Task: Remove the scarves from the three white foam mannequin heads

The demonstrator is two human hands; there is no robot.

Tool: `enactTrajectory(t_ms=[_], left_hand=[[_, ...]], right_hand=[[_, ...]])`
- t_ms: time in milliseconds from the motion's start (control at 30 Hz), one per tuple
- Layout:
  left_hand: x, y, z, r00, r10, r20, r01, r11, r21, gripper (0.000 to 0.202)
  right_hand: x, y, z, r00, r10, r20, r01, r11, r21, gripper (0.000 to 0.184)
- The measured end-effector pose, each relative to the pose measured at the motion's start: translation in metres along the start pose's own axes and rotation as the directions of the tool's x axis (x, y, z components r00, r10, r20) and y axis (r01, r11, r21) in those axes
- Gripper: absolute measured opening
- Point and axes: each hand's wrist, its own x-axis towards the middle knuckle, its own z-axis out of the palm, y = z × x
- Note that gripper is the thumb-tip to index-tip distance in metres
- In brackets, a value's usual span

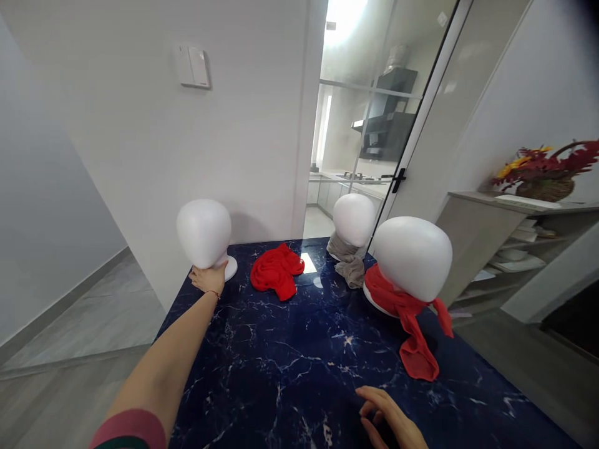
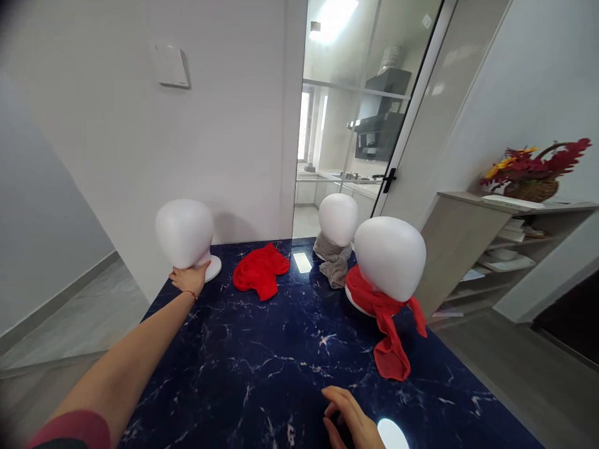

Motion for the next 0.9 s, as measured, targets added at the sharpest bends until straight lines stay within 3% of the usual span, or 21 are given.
enactTrajectory(t_ms=[100,300,400,500,633,767,900], left_hand=[[0.000,0.000,0.000,1.000,-0.003,0.004,0.003,1.000,0.015,0.081],[0.000,-0.003,-0.007,0.997,0.007,0.077,-0.008,1.000,0.019,0.093],[-0.005,-0.006,-0.016,0.995,0.002,0.105,-0.002,1.000,0.000,0.101],[-0.016,-0.006,-0.032,0.987,-0.086,0.134,0.091,0.995,-0.031,0.099],[-0.045,0.006,-0.060,0.968,-0.207,0.144,0.218,0.974,-0.063,0.080],[-0.089,0.028,-0.085,0.965,-0.177,0.191,0.207,0.967,-0.148,0.068],[-0.149,0.050,-0.102,0.951,-0.117,0.286,0.201,0.938,-0.282,0.056]], right_hand=[[0.003,-0.005,0.001,1.000,0.003,-0.010,-0.003,1.000,0.022,0.041],[0.003,-0.006,0.004,0.996,0.024,0.085,-0.030,0.997,0.066,0.034],[0.002,-0.007,0.003,0.992,0.060,0.113,-0.068,0.995,0.071,0.031],[0.001,-0.010,0.000,0.986,0.094,0.135,-0.105,0.992,0.074,0.028],[0.001,-0.014,-0.004,0.984,0.103,0.145,-0.115,0.990,0.082,0.023],[0.000,-0.016,-0.007,0.987,0.088,0.135,-0.100,0.991,0.086,0.021],[-0.003,-0.017,-0.010,0.991,0.080,0.105,-0.091,0.990,0.107,0.019]])
